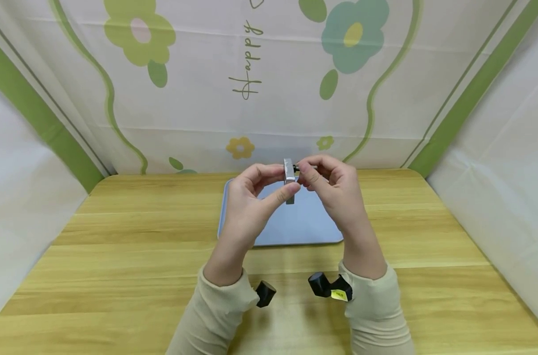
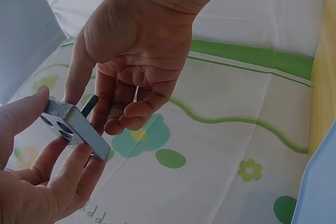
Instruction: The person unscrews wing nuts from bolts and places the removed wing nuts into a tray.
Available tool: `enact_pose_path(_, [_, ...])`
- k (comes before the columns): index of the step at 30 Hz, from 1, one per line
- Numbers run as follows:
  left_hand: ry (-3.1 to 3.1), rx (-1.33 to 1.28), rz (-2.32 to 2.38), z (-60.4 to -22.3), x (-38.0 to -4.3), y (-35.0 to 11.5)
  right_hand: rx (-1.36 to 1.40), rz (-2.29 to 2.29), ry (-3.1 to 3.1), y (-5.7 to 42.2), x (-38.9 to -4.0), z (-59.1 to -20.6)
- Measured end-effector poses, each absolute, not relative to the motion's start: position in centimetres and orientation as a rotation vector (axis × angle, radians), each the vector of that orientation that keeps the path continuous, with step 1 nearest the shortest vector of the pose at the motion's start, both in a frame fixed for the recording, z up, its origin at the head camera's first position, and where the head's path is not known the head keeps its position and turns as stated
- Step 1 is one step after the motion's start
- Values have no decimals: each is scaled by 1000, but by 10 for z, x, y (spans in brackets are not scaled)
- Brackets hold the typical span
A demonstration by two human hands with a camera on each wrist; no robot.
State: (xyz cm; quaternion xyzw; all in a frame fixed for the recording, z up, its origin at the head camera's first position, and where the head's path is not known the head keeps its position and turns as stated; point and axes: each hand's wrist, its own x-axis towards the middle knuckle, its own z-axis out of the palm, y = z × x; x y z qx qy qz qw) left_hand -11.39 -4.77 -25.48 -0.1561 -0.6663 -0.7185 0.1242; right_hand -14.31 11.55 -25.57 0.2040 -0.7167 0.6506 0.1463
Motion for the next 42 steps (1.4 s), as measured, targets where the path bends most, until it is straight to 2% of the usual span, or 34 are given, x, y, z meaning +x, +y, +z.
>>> enact_pose_path(13, [-1947,-440,-2111,-255,-116,-49,729,1876,-2013,120,-142,-255])
enact_pose_path(29, [-1951,-440,-2127,-254,-114,-50,771,1626,-2021,118,-140,-255])
enact_pose_path(38, [-1970,-436,-2101,-255,-114,-49,457,1849,-1991,121,-141,-252])
enact_pose_path(42, [-1991,-437,-2101,-255,-114,-47,407,2001,-1931,119,-140,-252])
